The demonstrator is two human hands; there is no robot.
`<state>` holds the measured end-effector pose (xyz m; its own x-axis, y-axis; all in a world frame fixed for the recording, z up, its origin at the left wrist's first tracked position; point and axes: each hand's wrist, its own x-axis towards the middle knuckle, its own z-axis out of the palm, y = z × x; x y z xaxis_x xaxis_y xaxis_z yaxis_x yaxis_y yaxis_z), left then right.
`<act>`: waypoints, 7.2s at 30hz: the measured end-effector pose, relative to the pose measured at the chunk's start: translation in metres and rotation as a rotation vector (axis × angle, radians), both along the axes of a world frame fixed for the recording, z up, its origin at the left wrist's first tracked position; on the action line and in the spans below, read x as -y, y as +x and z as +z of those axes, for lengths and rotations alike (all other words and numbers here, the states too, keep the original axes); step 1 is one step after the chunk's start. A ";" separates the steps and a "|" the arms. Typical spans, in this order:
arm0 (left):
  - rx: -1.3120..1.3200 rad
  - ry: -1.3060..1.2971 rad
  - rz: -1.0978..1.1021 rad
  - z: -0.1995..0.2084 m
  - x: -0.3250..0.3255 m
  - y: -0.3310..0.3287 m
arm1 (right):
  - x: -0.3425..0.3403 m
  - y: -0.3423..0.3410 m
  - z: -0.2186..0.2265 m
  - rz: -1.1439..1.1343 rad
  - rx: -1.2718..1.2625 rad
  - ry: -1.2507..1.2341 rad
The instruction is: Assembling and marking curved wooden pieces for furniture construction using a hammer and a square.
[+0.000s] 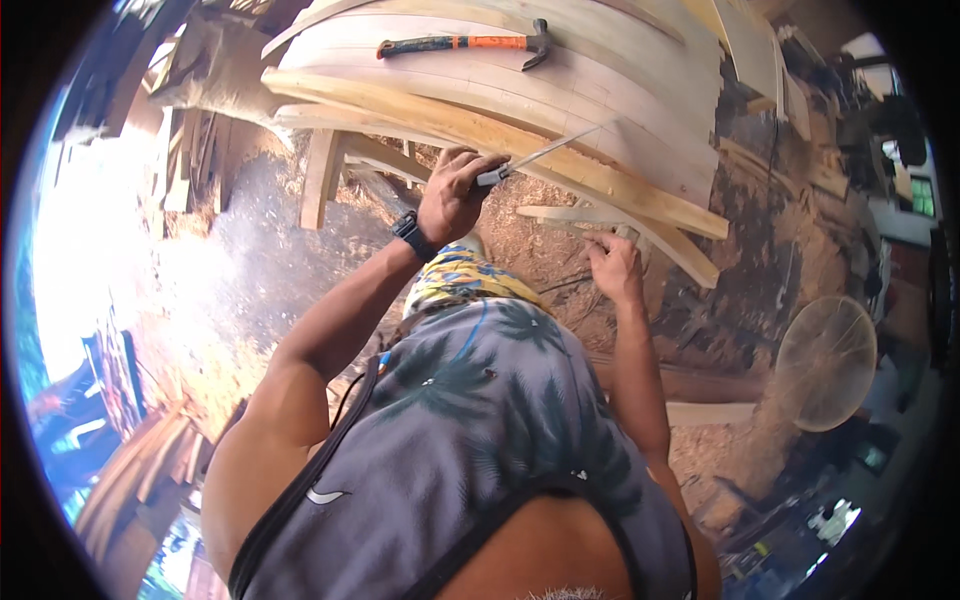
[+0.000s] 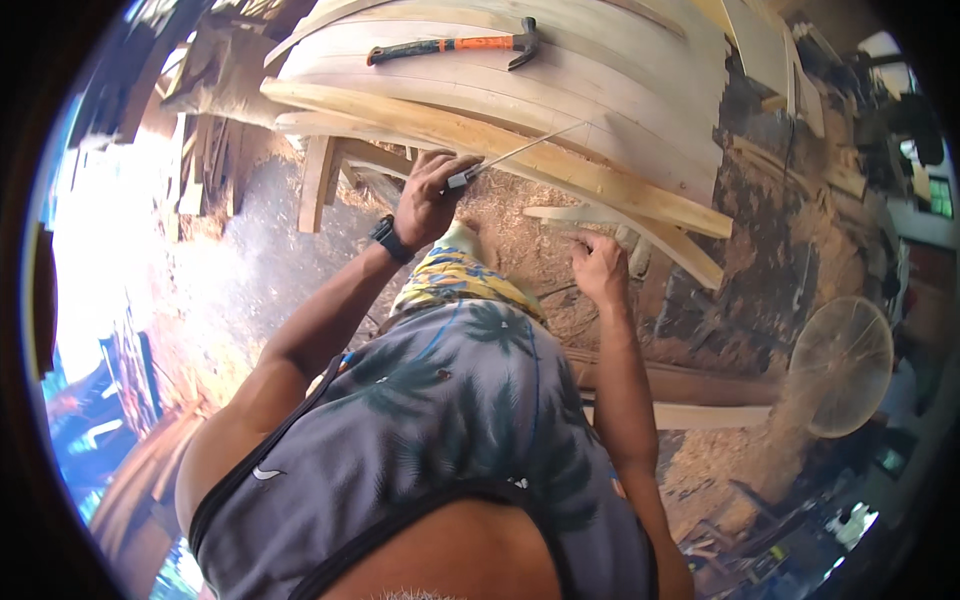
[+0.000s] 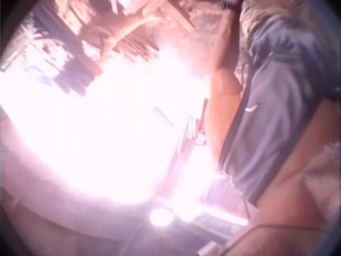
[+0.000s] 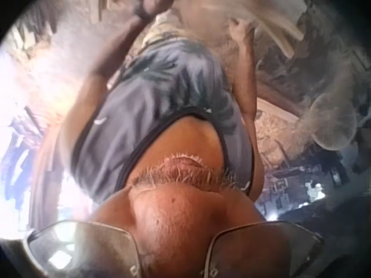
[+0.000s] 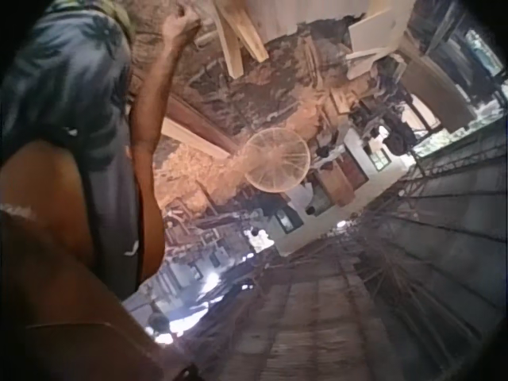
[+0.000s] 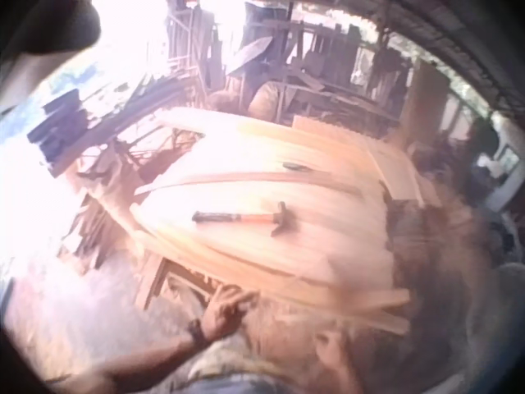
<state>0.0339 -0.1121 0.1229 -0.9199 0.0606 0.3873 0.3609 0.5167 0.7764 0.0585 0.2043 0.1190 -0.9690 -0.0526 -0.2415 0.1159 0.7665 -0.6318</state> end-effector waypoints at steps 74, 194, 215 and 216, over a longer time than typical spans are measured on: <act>-0.134 -0.648 -0.759 -0.037 0.136 -0.131 | 0.206 0.080 -0.037 -0.661 -0.052 -0.535; -0.173 -0.579 -0.869 -0.029 0.078 -0.130 | 0.235 -0.040 -0.064 -0.935 0.082 -1.340; -0.184 -0.569 -0.888 -0.036 0.077 -0.132 | 0.229 -0.038 -0.051 -0.936 0.154 -1.328; -0.187 -0.553 -0.892 -0.036 0.078 -0.132 | 0.226 -0.037 -0.048 -0.932 0.154 -1.329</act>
